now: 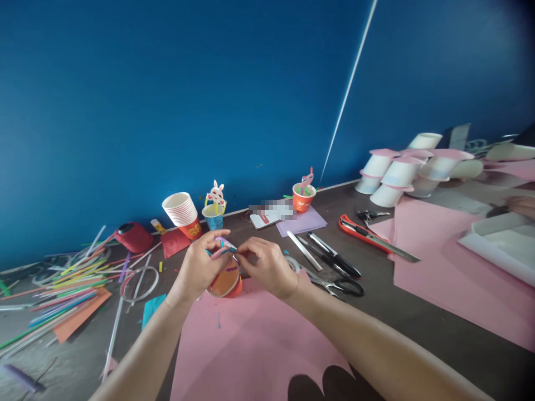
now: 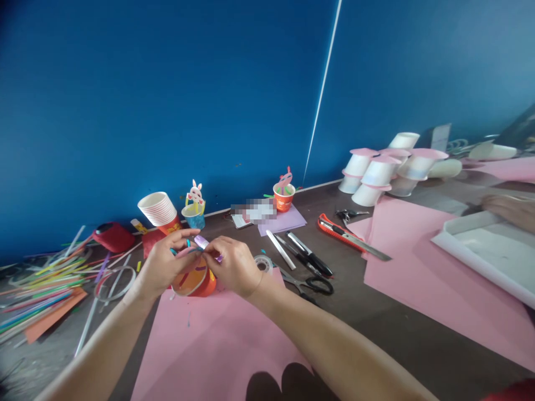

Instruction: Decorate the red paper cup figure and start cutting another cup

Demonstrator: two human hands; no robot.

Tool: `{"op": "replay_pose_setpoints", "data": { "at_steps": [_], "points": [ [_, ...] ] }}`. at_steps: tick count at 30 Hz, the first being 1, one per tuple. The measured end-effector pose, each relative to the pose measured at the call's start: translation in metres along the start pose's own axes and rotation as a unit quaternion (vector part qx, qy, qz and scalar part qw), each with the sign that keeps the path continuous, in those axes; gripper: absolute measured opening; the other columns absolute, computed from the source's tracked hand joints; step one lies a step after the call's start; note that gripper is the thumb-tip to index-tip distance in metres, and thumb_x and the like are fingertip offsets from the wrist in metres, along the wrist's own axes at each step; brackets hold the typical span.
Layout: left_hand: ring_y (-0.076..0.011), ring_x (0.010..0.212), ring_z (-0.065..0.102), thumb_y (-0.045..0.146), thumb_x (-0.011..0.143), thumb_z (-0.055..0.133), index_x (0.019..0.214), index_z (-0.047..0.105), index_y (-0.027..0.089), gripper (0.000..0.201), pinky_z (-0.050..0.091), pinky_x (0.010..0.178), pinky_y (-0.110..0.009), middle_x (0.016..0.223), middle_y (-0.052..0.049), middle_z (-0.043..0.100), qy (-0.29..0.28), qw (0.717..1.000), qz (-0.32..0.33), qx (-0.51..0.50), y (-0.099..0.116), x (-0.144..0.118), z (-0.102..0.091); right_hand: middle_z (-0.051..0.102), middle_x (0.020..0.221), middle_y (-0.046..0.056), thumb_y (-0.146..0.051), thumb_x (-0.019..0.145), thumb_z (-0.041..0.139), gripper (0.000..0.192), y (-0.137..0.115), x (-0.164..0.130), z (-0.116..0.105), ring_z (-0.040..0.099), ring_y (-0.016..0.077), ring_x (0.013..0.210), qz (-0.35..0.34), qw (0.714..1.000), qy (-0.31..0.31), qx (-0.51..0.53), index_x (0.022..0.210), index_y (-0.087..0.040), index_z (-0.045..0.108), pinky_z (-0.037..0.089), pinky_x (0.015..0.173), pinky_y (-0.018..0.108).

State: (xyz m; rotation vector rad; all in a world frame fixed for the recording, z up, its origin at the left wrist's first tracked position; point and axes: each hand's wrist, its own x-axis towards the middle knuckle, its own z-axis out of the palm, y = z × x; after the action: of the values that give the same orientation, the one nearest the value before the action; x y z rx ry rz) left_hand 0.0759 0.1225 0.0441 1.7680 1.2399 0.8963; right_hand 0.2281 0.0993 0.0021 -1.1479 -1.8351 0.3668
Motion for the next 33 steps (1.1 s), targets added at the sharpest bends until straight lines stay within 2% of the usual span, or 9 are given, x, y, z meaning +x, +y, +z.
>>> {"op": "replay_pose_setpoints", "data": {
  "at_steps": [9, 14, 17, 19, 22, 24, 27, 33],
  "points": [
    [-0.0126, 0.061, 0.058, 0.021, 0.067, 0.059, 0.106, 0.058, 0.016, 0.039, 0.045, 0.061, -0.021, 0.06, 0.003, 0.061, 0.008, 0.998, 0.014, 0.055, 0.001, 0.001, -0.001, 0.064, 0.08, 0.008, -0.024, 0.088, 0.041, 0.02, 0.008, -0.009, 0.002, 0.058, 0.0172, 0.075, -0.12, 0.983, -0.031, -0.135, 0.091, -0.016, 0.059, 0.04, 0.069, 0.027],
    [-0.0121, 0.061, 0.057, 0.018, 0.066, 0.058, 0.106, 0.058, 0.017, 0.04, 0.044, 0.062, -0.021, 0.06, 0.003, 0.061, 0.012, 0.998, 0.013, 0.063, 0.001, 0.001, -0.001, 0.063, 0.077, 0.007, -0.022, 0.088, 0.04, 0.021, 0.006, -0.009, 0.001, 0.056, 0.0173, 0.072, -0.137, 0.978, -0.034, -0.154, 0.089, -0.016, 0.061, 0.038, 0.068, 0.029],
    [-0.012, 0.061, 0.057, 0.019, 0.066, 0.058, 0.106, 0.057, 0.017, 0.041, 0.045, 0.062, -0.021, 0.06, 0.004, 0.06, 0.009, 0.999, 0.012, 0.041, 0.0, 0.001, -0.001, 0.064, 0.078, 0.007, -0.022, 0.085, 0.044, 0.018, 0.004, -0.008, 0.0, 0.057, 0.016, 0.074, -0.093, 0.992, -0.018, -0.077, 0.082, -0.017, 0.061, 0.04, 0.069, 0.027],
    [-0.0125, 0.061, 0.058, 0.019, 0.065, 0.059, 0.106, 0.057, 0.016, 0.041, 0.046, 0.062, -0.021, 0.058, 0.004, 0.059, 0.007, 1.0, 0.007, 0.018, -0.001, 0.001, 0.0, 0.064, 0.074, 0.005, -0.022, 0.082, 0.047, 0.015, 0.005, -0.005, -0.001, 0.057, 0.0143, 0.071, -0.028, 1.0, 0.011, -0.009, 0.076, -0.017, 0.06, 0.041, 0.068, 0.025],
    [-0.0123, 0.062, 0.059, 0.017, 0.065, 0.058, 0.107, 0.057, 0.017, 0.042, 0.046, 0.062, -0.021, 0.059, 0.004, 0.059, 0.008, 1.0, 0.006, -0.001, -0.003, 0.0, 0.001, 0.064, 0.071, 0.002, -0.022, 0.078, 0.051, 0.011, 0.009, 0.0, 0.001, 0.058, 0.0122, 0.065, 0.079, 0.993, 0.032, 0.086, 0.074, -0.017, 0.06, 0.043, 0.062, 0.023],
    [-0.0116, 0.061, 0.059, 0.016, 0.065, 0.057, 0.107, 0.057, 0.017, 0.043, 0.046, 0.062, -0.02, 0.062, 0.004, 0.061, 0.01, 1.0, 0.009, 0.002, -0.005, 0.0, 0.001, 0.066, 0.074, 0.002, -0.022, 0.077, 0.053, 0.01, 0.011, 0.003, 0.003, 0.059, 0.0123, 0.066, 0.12, 0.982, 0.007, 0.143, 0.078, -0.016, 0.062, 0.044, 0.061, 0.022],
    [-0.011, 0.059, 0.058, 0.016, 0.064, 0.057, 0.107, 0.057, 0.017, 0.043, 0.046, 0.06, -0.02, 0.062, 0.003, 0.062, 0.012, 1.0, 0.008, 0.006, -0.005, 0.001, 0.001, 0.067, 0.077, 0.002, -0.022, 0.076, 0.055, 0.014, 0.012, 0.006, 0.005, 0.06, 0.0126, 0.067, 0.141, 0.971, -0.033, 0.189, 0.083, -0.017, 0.065, 0.045, 0.061, 0.022],
    [-0.0124, 0.063, 0.06, 0.016, 0.064, 0.056, 0.108, 0.057, 0.017, 0.044, 0.046, 0.06, -0.02, 0.067, 0.002, 0.064, 0.005, 1.0, 0.009, 0.007, -0.005, 0.002, 0.002, 0.066, 0.07, 0.001, -0.021, 0.074, 0.055, 0.011, 0.01, 0.007, 0.007, 0.057, 0.0118, 0.064, 0.147, 0.969, -0.028, 0.197, 0.076, -0.016, 0.065, 0.043, 0.057, 0.021]
  ]
}}
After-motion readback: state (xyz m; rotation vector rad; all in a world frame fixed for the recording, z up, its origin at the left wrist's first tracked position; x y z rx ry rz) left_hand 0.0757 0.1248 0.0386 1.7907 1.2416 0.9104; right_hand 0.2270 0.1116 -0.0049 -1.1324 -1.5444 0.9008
